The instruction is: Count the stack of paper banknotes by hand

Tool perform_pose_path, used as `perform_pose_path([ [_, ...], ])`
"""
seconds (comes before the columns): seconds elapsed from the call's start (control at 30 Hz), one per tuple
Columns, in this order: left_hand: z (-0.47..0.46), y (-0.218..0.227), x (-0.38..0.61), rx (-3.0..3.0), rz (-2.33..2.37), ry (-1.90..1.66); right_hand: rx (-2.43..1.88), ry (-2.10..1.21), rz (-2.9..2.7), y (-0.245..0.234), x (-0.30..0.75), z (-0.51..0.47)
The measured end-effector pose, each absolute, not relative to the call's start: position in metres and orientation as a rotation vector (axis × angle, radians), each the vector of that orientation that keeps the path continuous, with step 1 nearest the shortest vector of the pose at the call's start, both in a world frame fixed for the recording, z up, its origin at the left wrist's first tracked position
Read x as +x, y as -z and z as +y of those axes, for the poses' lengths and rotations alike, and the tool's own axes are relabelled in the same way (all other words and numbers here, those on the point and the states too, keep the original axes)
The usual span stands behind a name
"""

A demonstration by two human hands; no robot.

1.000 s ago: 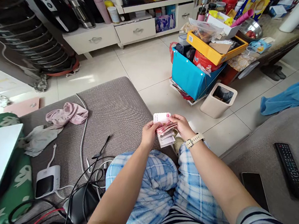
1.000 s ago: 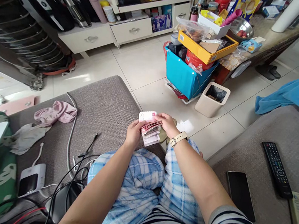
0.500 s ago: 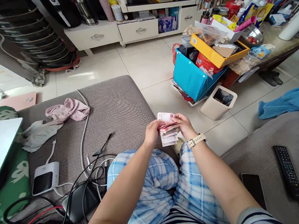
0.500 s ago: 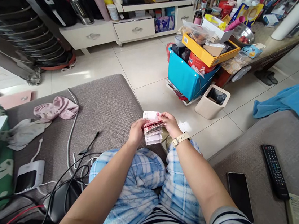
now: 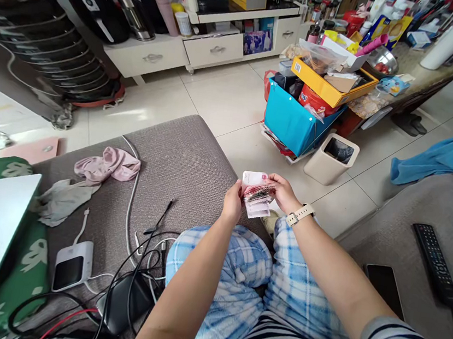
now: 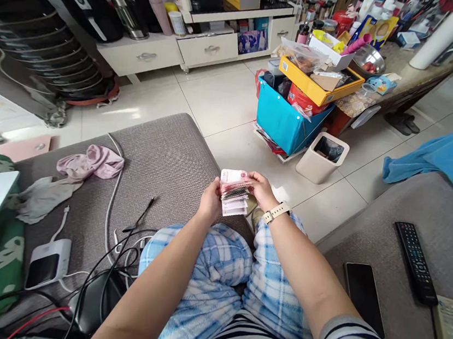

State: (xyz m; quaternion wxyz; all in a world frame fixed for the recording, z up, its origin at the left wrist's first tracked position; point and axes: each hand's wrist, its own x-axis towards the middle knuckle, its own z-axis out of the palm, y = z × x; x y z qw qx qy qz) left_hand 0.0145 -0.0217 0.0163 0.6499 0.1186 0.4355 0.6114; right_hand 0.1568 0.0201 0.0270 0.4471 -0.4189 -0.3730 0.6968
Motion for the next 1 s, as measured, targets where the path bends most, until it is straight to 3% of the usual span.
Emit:
perform_pose_path([
  [0.4,-0.030,-0.032,0.004,0.060,0.895,-1.275,-0.803,-1.783,-1.449,-0.020,0.155,0.004],
  [0.7,-0.073,-0.039,0.029,0.297,0.907,-1.277,-0.976,-1.690,-1.126,-0.017,0.149,-0.019],
  [0.9,-0.117,-0.050,0.025,0.365,0.802,-1.309,-1.038,-1.559,-1.285,-0.030,0.145,-0.058],
  [1.0,-0.129,-0.055,0.018,0.227,0.733,-1.359,-0.933,-1.654,-1.491,-0.047,0.143,-0.075],
])
